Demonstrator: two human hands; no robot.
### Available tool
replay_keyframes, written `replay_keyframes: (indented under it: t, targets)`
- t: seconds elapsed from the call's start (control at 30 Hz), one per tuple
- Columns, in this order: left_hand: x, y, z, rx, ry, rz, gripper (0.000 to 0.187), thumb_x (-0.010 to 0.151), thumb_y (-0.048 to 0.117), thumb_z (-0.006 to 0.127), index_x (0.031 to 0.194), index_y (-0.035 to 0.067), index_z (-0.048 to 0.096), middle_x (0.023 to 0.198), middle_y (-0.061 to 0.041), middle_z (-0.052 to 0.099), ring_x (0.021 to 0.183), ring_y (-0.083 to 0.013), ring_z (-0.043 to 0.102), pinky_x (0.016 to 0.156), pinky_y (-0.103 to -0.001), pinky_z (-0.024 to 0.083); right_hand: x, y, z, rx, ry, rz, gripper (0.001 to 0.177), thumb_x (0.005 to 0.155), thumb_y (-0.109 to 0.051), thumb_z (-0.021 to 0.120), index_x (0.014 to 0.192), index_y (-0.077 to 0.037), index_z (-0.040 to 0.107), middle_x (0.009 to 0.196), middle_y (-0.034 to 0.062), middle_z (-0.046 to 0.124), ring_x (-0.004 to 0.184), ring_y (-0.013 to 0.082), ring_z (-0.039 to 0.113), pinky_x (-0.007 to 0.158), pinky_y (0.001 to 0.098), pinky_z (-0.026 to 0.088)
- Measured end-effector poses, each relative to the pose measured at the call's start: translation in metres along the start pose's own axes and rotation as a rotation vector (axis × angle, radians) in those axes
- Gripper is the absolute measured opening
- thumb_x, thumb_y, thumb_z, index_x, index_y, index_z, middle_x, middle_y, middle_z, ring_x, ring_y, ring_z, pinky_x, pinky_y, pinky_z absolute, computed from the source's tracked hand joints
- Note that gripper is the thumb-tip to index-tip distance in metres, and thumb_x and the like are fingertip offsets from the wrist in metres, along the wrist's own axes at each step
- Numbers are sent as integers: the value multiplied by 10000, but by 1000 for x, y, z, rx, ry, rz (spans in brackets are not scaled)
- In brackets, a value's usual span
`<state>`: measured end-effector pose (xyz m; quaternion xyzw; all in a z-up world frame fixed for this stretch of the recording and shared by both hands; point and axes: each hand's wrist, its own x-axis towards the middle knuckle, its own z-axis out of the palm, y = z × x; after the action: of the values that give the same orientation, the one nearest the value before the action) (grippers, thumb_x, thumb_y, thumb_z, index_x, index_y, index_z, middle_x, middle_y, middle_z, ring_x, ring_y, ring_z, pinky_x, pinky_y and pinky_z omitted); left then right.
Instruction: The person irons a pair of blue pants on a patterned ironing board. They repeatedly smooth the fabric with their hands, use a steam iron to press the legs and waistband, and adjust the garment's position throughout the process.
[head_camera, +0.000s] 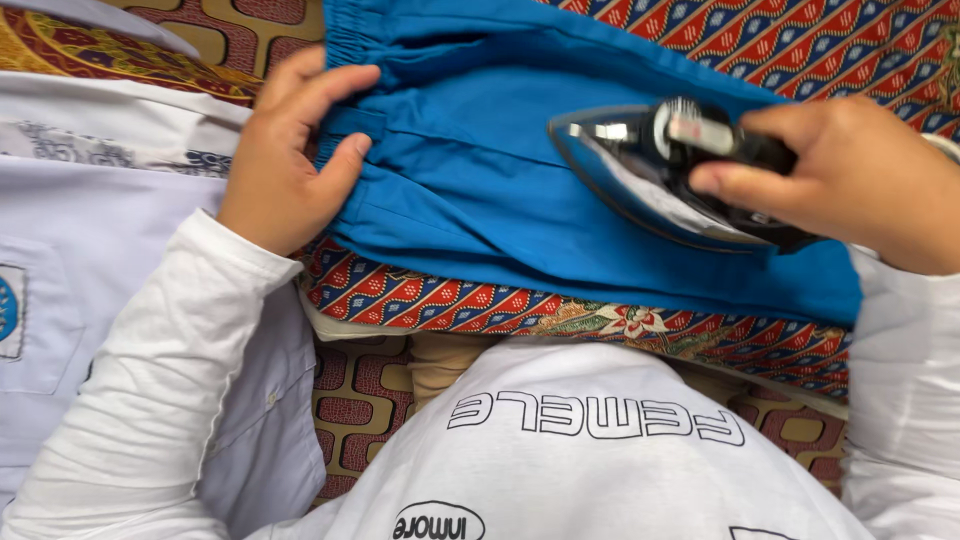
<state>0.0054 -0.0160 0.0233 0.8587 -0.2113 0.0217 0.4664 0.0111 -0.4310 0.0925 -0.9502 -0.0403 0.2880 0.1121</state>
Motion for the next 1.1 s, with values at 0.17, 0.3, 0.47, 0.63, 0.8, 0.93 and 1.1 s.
replay_keyframes:
  t: [0.17,0.3,0.47,0.63,0.8,0.93,1.1]
  targets:
    - [-5,33,5,662,148,261,366,847,178,851,1193,129,741,1401,-223,544,1227,-385,503,1045,-492,336,-14,12,12,-245,-81,-198,485,733,-508,845,988,-97,810,670,109,717,534,223,648,515,339,517]
    - [-7,40,21,498,-178,525,271,812,286,864,1016,169,731,1296,-43,623,1190,-265,571,1106,-496,352,-28,-9,22,-105,102,-313,466,734,-461,834,913,-34,778,676,150,685,505,274,623,498,375,478]
    - [-14,32,33,620,-216,619,131,880,187,773,1008,208,757,1138,47,661,1076,-168,606,1129,-448,407,-27,-36,25,-105,200,-420,456,759,-455,842,915,-30,786,666,166,665,522,310,601,495,385,460]
    - [-16,32,33,607,-374,597,70,791,184,757,825,171,697,876,10,599,900,-196,614,949,-391,458,-31,-47,33,-50,234,-379,438,812,-460,834,870,-30,772,635,168,646,512,322,588,505,410,451]
    - [-13,36,31,529,-466,486,229,774,293,818,856,131,678,842,-30,590,807,-234,590,777,-389,442,-29,-17,33,-200,38,-279,481,768,-504,824,971,-70,790,662,136,677,506,276,635,512,374,486]
    - [-13,34,29,431,-449,475,343,784,357,824,1025,128,738,852,-19,624,792,-242,588,757,-398,440,-30,11,35,-187,-4,-329,555,714,-568,819,959,-72,778,718,91,712,542,237,675,513,353,515]
    - [-12,32,33,421,-422,463,303,855,355,789,1066,140,748,830,-9,636,782,-235,592,753,-396,440,-44,-9,45,-112,237,-381,492,761,-521,791,801,-35,726,699,156,684,591,362,643,541,447,488]
